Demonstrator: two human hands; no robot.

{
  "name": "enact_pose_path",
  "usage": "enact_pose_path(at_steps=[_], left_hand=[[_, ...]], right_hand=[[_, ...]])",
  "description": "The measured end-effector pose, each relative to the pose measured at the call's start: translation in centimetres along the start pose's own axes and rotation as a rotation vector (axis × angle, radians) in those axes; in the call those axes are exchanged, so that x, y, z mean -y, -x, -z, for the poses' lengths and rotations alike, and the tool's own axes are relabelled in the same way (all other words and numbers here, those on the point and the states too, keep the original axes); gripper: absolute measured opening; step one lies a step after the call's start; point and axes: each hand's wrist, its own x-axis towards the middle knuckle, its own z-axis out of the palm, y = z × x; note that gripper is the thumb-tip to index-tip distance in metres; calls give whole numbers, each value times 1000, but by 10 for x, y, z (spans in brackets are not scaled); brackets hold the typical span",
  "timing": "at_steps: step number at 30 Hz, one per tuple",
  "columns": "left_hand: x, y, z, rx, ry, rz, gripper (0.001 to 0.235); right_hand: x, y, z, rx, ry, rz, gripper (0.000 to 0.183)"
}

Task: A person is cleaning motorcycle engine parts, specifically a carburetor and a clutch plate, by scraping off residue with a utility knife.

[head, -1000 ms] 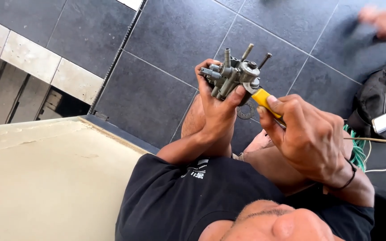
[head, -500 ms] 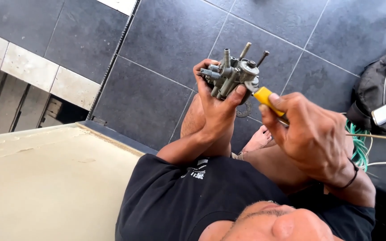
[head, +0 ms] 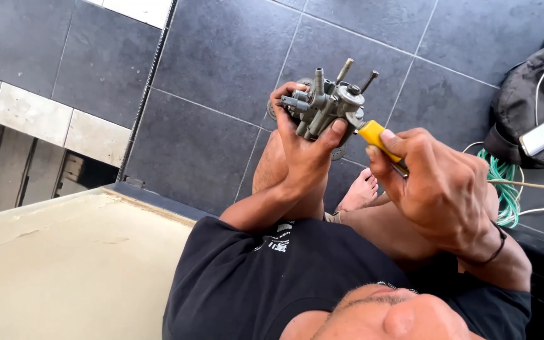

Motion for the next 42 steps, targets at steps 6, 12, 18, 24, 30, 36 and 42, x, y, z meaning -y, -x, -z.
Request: enact_pose_path(at_steps=[6, 12, 18, 24, 30, 36, 42], left_hand=[[1, 2, -4, 29, -35, 66, 69], [8, 1, -6, 21, -23, 44, 70], [11, 0, -8, 25, -52, 44, 69], [19, 0, -8, 26, 25, 0, 72], [20, -3, -8, 21, -30, -84, 71], [21, -5, -9, 3, -60, -86, 68], [18, -3, -17, -17, -89, -3, 69]], right_hand=[[-4, 2, 0, 14, 20, 31, 25], [-9, 5, 2, -17, -4, 1, 26], [-17, 9, -1, -33, 38, -26, 26], [-23, 9, -1, -38, 25, 4, 23], [-29, 3, -3, -1, -50, 30, 24], [-34, -1, -6, 15, -66, 59, 25], [-40, 7, -5, -36, -20, 1, 26]])
